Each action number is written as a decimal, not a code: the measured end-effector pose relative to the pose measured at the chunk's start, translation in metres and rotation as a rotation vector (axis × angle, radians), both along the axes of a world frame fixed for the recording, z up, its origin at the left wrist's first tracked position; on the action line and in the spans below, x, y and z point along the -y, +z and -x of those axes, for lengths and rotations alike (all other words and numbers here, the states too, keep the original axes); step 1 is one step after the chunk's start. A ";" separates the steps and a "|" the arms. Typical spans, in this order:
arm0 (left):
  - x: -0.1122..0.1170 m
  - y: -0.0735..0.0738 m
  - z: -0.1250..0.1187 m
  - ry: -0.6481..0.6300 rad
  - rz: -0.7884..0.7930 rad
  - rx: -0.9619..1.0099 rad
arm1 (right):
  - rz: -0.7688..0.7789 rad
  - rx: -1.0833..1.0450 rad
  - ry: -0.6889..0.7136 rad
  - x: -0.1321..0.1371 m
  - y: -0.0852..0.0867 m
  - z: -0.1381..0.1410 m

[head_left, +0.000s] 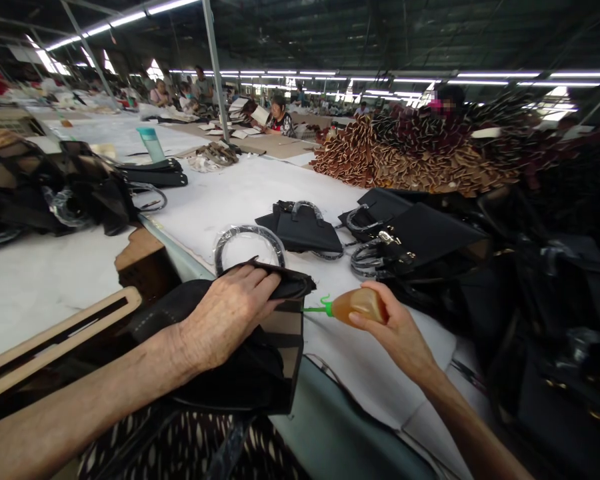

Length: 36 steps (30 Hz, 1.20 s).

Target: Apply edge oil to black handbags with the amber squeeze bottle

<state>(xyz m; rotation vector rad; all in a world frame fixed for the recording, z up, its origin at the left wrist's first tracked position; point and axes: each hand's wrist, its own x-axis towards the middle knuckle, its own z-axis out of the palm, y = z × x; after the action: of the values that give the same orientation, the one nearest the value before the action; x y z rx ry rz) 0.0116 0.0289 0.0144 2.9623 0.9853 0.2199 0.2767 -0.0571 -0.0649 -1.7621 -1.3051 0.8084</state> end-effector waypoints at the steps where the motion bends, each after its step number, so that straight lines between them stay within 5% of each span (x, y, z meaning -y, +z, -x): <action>1: 0.001 -0.001 0.000 -0.002 0.003 0.008 | 0.000 -0.002 0.004 0.000 0.000 0.000; 36: 0.057 -0.036 0.026 -0.026 -0.072 0.262 | 0.060 -0.007 0.041 0.025 0.011 0.001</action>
<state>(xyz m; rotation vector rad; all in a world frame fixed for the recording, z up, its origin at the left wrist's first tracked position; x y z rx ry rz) -0.0146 -0.0285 -0.0214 2.9049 0.9223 0.6362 0.2754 -0.0824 -0.0542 -1.7831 -1.3282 0.8846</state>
